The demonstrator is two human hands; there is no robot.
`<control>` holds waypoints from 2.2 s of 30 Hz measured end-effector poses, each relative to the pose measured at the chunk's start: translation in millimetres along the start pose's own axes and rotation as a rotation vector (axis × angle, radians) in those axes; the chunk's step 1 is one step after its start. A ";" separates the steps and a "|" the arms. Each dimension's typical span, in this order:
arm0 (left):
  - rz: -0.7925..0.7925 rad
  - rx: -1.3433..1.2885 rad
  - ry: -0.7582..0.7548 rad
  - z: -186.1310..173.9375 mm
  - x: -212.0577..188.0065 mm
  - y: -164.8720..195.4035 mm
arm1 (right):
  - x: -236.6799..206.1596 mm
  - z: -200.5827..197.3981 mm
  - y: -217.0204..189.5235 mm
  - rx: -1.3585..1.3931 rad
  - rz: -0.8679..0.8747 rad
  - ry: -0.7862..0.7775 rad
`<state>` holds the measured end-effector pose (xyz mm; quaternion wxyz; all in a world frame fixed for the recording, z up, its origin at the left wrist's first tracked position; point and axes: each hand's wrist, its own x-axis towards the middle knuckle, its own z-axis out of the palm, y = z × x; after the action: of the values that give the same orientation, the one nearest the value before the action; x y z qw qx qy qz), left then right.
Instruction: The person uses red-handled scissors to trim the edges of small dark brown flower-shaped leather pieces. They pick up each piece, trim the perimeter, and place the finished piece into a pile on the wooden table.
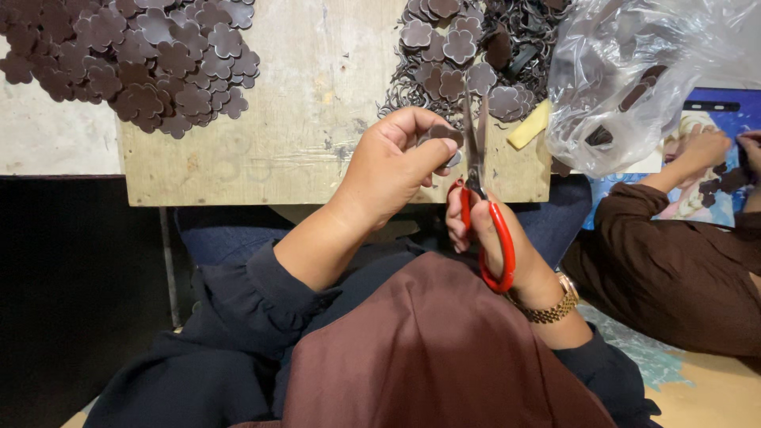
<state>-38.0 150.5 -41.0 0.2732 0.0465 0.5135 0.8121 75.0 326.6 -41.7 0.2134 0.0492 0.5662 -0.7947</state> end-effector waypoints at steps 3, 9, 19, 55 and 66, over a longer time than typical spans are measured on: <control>-0.030 0.010 -0.001 1.4 0.1 -0.5 | -2.3 -1.9 -1.5 -0.139 -0.025 -0.038; -0.104 0.093 -0.021 0.4 3.8 -0.2 | -6.1 -11.5 -1.3 -0.097 -0.003 -0.082; -0.055 0.074 -0.035 9.3 8.7 -9.6 | -6.1 -23.9 1.6 -0.139 0.007 -0.069; 0.000 0.171 -0.035 -19.8 12.9 -21.8 | -6.0 -28.1 19.8 -0.117 0.114 -0.107; 0.036 0.183 -0.048 -21.0 12.7 -19.3 | -3.5 -30.3 20.7 -0.091 0.108 -0.157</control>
<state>-48.6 146.0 -70.0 0.2652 0.0999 0.5780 0.7653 81.3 350.0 -69.4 0.3017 0.0073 0.5799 -0.7568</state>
